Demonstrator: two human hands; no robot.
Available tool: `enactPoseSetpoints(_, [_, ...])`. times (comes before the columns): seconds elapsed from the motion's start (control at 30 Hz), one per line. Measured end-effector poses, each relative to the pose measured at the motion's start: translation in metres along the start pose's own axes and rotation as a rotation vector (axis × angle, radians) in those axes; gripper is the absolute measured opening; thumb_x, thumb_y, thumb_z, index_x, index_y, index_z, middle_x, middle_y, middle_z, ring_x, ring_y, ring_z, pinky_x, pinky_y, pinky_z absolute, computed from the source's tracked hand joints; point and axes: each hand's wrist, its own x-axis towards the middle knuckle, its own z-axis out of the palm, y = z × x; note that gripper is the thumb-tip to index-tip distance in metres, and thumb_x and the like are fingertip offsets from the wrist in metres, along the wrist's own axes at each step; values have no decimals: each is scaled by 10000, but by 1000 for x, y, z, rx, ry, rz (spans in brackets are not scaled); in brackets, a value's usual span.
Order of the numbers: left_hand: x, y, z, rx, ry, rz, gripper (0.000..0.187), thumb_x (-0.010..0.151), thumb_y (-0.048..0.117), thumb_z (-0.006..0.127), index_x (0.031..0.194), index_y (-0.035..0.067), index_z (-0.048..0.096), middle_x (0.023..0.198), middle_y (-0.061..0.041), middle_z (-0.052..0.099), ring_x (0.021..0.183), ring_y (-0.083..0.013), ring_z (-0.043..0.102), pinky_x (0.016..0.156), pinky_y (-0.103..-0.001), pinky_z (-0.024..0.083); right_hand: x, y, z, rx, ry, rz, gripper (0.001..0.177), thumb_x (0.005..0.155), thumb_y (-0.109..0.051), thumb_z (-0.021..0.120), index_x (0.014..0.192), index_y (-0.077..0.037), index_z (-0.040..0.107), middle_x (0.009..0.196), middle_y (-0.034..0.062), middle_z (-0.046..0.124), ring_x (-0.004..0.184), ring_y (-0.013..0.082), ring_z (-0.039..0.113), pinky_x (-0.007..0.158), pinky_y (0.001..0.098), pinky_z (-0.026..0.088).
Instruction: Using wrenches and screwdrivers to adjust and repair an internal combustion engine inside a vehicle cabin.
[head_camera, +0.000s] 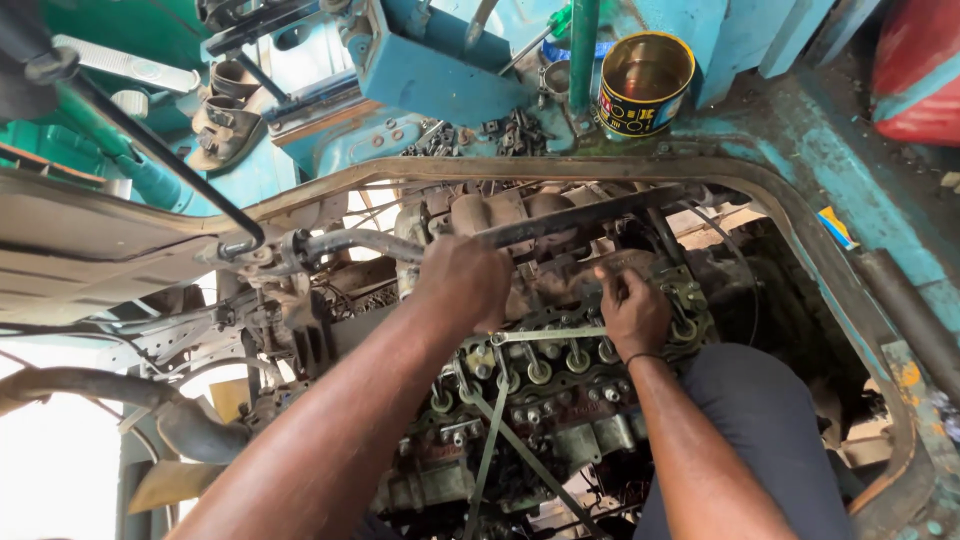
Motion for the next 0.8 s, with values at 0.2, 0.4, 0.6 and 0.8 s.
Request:
enactPoseSetpoints(0.2, [2,11,6,34,-48,55,181,882,211,729,1045,176,799,1008,-67,778,902,-207,735,743,-352,577,6,9,9,13,-96,41,481,1038,-536,621,826,-113,704,596,130,525,549,371,498,526,502,359])
enactPoseSetpoints(0.4, [-2,7,-15,-59,-147,-35,281,892,207,740,1167,149,751,1109,-81,749,992,-236,715,821,-381,588,30,-5,14,29,-117,-64,468,1037,-533,605,891,-112,746,590,62,542,479,260,475,458,451,341])
enactPoseSetpoints(0.6, [11,-1,-6,-158,-155,-129,354,915,228,729,1254,134,693,1177,-82,723,1063,-249,691,925,-396,568,33,-10,13,23,-96,-55,472,997,-547,674,1000,-86,776,732,134,679,668,325,667,576,459,506])
enactPoseSetpoints(0.8, [9,-29,0,-250,-288,-209,332,952,382,693,1148,122,759,1061,-78,754,942,-200,700,872,-403,574,31,-9,12,48,-39,-62,487,965,-544,700,1102,-85,789,890,180,750,820,375,737,656,467,571])
